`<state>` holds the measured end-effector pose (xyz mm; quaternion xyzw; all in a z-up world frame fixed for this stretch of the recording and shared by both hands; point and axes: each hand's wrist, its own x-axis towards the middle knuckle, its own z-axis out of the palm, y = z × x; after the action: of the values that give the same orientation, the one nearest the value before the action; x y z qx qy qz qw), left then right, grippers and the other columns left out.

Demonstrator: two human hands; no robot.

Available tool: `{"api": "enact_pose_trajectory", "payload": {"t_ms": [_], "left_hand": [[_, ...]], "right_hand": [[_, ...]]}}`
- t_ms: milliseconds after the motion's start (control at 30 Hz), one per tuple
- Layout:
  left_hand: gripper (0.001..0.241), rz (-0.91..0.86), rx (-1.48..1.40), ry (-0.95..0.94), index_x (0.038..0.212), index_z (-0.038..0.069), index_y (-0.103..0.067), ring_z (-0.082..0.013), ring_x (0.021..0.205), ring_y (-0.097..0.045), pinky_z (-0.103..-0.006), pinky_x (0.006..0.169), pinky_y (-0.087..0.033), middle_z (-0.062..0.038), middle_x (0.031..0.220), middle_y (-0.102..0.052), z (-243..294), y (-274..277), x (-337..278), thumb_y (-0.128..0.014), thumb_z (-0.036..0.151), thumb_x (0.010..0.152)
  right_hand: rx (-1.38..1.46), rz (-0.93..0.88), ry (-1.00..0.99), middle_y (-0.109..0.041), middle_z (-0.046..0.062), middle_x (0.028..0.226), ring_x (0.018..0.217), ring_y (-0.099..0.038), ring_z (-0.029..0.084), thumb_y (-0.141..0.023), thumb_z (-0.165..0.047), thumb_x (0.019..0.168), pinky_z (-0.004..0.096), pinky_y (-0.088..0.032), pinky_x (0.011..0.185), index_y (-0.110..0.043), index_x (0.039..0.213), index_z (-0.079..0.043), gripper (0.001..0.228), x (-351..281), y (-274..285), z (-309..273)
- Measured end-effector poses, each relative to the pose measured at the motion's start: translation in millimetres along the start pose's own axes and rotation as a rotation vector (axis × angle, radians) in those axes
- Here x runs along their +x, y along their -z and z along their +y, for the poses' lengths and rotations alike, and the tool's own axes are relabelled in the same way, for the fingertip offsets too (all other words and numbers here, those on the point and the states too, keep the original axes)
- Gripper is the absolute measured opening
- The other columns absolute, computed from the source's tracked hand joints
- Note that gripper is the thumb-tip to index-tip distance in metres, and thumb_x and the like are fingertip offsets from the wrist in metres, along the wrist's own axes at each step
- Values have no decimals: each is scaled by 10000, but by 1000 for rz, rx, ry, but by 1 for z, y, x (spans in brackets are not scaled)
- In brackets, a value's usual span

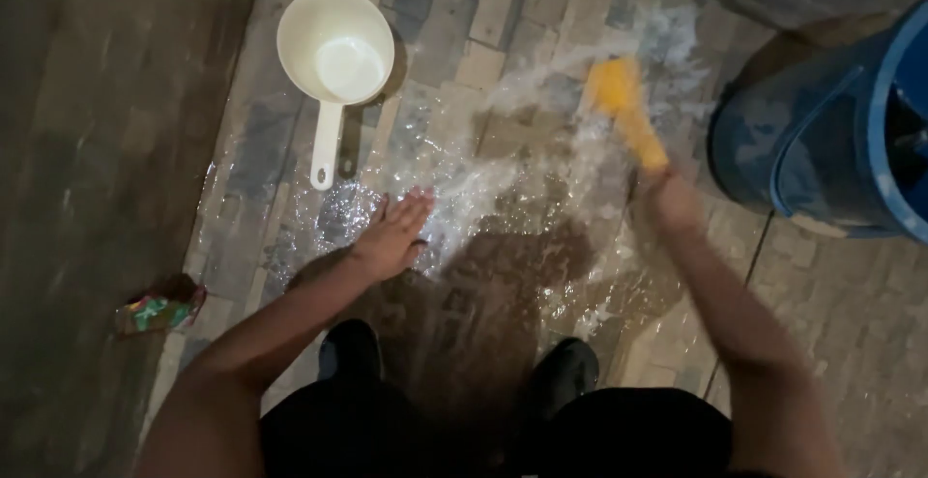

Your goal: The person scrubs a section of tiled floor using a yellow brush and water from a plastic bottle, then rinses the area with water from a white scoop and a blue bucket.

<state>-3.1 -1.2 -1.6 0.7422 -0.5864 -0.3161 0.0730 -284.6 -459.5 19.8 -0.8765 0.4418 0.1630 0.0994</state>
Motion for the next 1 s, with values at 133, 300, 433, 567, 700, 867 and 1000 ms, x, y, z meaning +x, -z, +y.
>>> {"api": "enact_pose_trajectory", "payload": {"t_ms": [133,300,433,567,700,867,1000], "left_hand": [[806,-155,132,-59,1617,98,-143,-223,1581,37,-615,1230,-21,-24,1723,-16,13,0,1,-521,442,993],[786,-145,153,-43,1623,140,-188,-200,1578,44,-670,1214,0,27,1727,-28,16,0,11,-520,461,986],[766,1,226,-42,1623,122,-245,-204,1587,26,-677,1216,-10,26,1725,-73,15,-5,14,-491,479,991],[736,-3,275,5,1603,120,-260,-237,1574,28,-683,1209,0,10,1719,-83,4,-5,18,-446,494,996],[734,64,302,41,1585,74,-303,-266,1568,3,-678,1200,-14,-39,1711,-138,1,-3,12,-434,496,999],[574,267,228,-89,1486,35,-475,-271,1586,-184,-615,1252,-135,-84,1651,-366,11,44,-10,-515,336,999],[398,234,-132,161,1516,104,-507,-343,1422,-492,-530,1159,-367,-116,1505,-557,-3,113,-13,-463,209,1134]], "right_hand": [[156,-46,8,-713,214,857,747,-702,395,-536,-343,1037,517,-541,641,-681,1060,-2,371,-38,-9,7],[-210,70,500,-710,192,781,650,-684,386,-590,-313,892,525,-537,573,-670,1028,1,352,-86,-61,14],[-9,213,-65,-690,271,825,722,-662,465,-552,-372,1124,545,-523,612,-644,1028,41,433,-30,2,48],[24,-4,150,-705,257,810,720,-683,430,-577,-298,964,531,-532,631,-686,954,12,329,-61,-28,-8],[-86,-122,271,-714,194,758,685,-680,379,-550,-423,991,502,-529,651,-692,995,-29,419,-55,-19,-35],[210,8,76,-671,160,753,628,-637,344,-495,-427,1078,504,-489,534,-668,1082,-1,460,31,12,-49],[276,-216,294,-682,144,752,621,-638,300,-527,-383,1026,489,-490,555,-648,1219,-39,412,-21,-43,-124]]}}
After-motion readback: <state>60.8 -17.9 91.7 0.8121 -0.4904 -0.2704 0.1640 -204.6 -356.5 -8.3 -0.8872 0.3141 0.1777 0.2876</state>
